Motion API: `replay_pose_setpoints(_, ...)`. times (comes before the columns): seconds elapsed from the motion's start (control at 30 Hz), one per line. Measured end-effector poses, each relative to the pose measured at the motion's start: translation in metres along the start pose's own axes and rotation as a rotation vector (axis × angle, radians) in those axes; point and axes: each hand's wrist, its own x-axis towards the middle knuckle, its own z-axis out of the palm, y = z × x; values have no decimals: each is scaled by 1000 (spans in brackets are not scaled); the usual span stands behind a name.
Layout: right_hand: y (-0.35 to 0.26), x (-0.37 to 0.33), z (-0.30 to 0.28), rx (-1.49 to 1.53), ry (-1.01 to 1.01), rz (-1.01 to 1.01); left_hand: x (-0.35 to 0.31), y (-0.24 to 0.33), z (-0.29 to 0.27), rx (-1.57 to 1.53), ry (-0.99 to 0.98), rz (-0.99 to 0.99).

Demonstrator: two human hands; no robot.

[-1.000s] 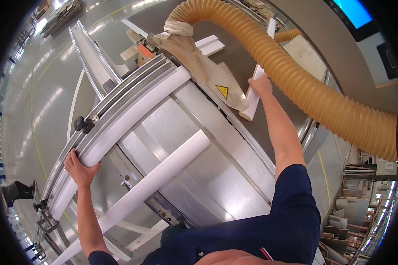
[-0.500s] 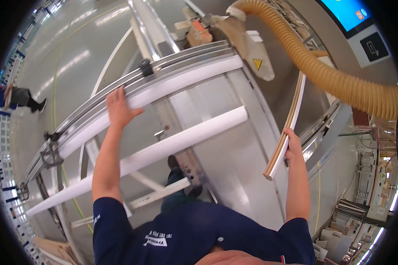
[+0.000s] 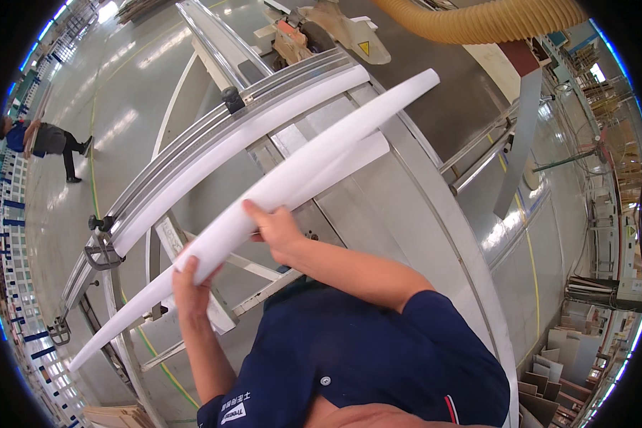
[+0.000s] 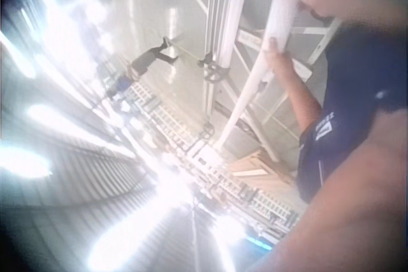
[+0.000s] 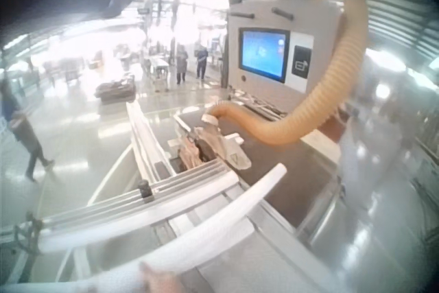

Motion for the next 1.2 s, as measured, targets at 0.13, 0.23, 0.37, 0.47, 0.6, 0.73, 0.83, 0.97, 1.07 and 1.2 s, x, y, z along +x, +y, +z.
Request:
replay_pose_setpoints(0.13, 7, 40, 24, 31, -21, 125, 40, 21, -99, -4, 299, 11)
replay_pose_setpoints(0.23, -11, 106, -3, 5, 168, 68, 79, 22, -175, -5, 389, -30)
replay_pose_setpoints(0.37, -48, 143, -8, -123, 442, -84, 122, 9, -240, 16, 437, -50)
replay_pose_setpoints(0.47, -47, 158, 6, -285, 495, -5, 144, -10, -280, -6, 526, -34)
replay_pose_setpoints(0.6, -34, 151, 18, -464, 278, 174, 139, -45, -336, -52, 483, -19)
replay_pose_setpoints(0.73, -5, 169, -20, -337, 297, -78, 151, -16, -281, -101, 732, 24)
replay_pose_setpoints(0.83, 0, 173, -26, -184, 330, -61, 131, -20, -283, -150, 688, 45)
replay_pose_setpoints(0.97, 2, 179, -54, -286, 276, -210, 160, -26, -295, -195, 672, 62)
replay_pose_setpoints(1.07, 12, 192, -60, -391, 214, -215, 152, -56, -359, -170, 523, 52)
replay_pose_setpoints(1.2, 14, 188, -27, -407, 442, -213, 140, -46, -375, -184, 506, 56)
